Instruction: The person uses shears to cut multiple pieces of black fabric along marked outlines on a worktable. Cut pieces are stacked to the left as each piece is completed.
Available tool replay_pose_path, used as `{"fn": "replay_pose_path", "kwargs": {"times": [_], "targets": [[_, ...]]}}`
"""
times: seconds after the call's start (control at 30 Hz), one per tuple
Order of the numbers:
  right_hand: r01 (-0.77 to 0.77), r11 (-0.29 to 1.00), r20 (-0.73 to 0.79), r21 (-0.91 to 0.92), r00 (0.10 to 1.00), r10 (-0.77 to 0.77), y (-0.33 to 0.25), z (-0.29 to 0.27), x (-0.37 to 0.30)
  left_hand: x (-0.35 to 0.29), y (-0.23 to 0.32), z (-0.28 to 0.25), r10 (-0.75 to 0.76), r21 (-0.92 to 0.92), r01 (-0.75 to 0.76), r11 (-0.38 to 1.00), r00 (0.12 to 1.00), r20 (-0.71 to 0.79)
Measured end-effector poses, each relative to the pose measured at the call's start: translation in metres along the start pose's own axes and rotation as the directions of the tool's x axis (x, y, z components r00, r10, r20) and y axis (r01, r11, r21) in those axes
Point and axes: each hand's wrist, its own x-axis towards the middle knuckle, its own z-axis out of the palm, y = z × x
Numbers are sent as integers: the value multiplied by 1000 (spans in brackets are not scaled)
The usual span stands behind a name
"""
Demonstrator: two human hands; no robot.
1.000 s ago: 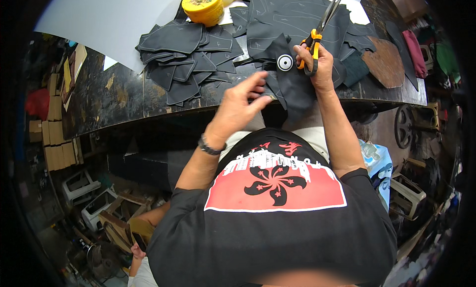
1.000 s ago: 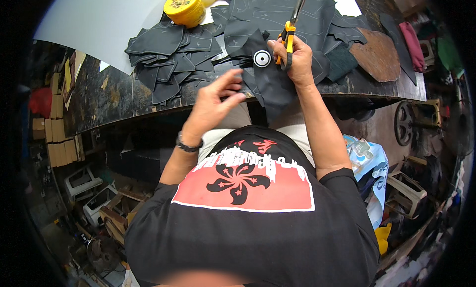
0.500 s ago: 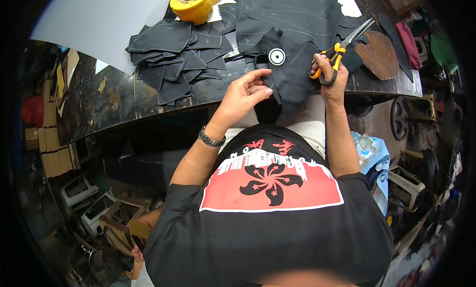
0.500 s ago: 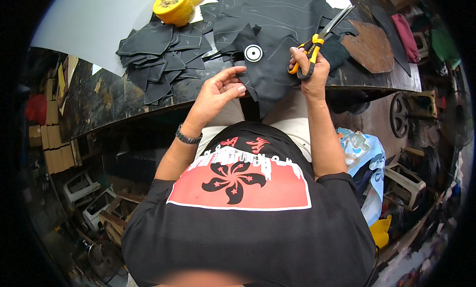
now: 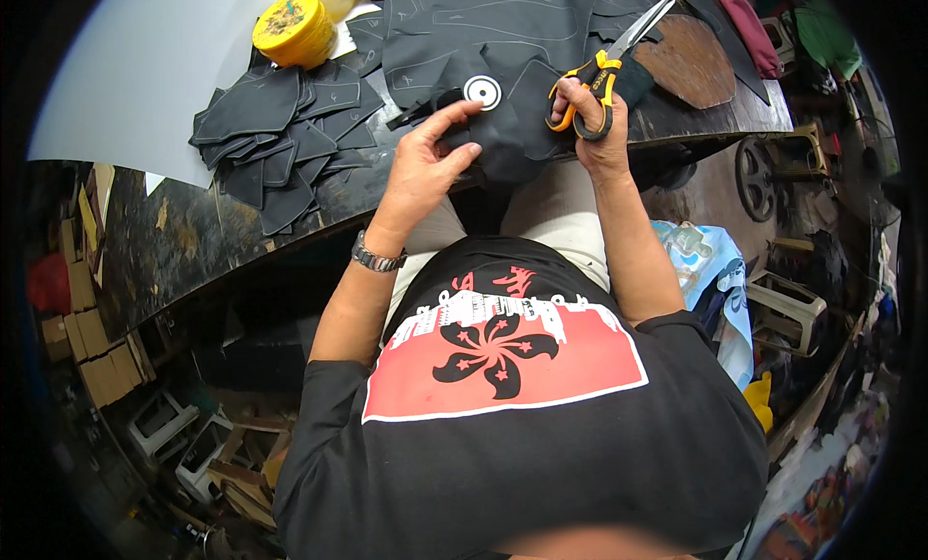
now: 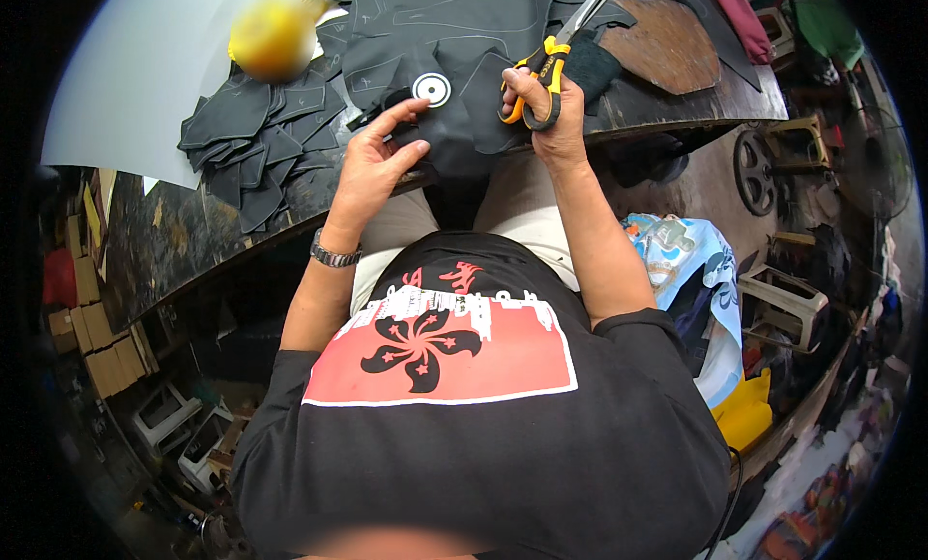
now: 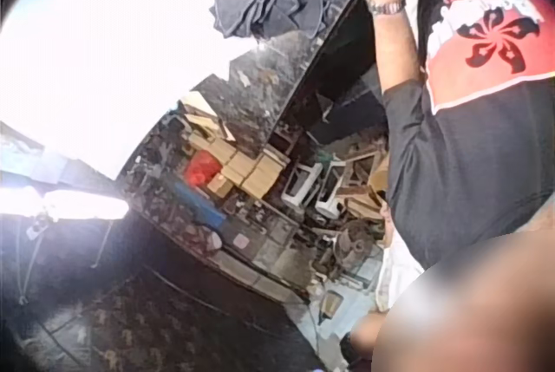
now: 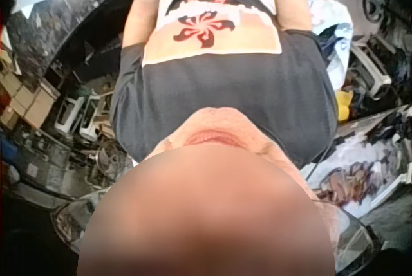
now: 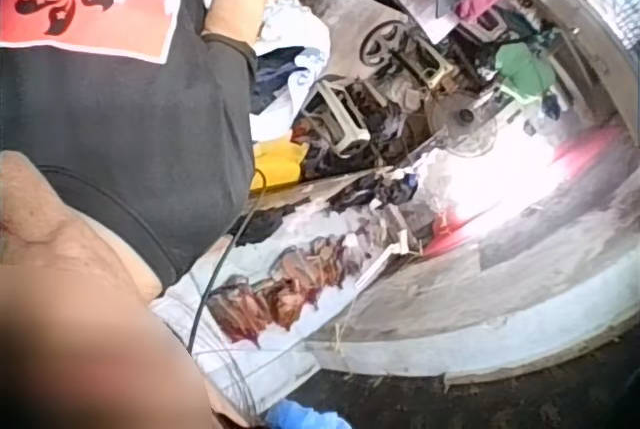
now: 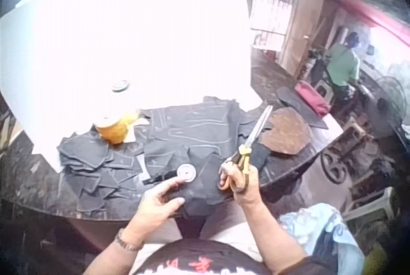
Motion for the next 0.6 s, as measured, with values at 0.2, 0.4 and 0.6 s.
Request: {"fn": "replay_pose_path", "kwargs": {"times": [0.2,0.4,0.6], "targets": [[-41,988,25,147,999,37,-4,-15,4,-11,10,-5,90,-44,-94,995,993,-79],[-44,993,34,109,999,41,-3,-13,4,-14,15,-12,148,78,-150,986,988,39],[-24,998,52,63,998,21,-2,-8,1,3,39,-30,64,415,42,909,969,-239]]}}
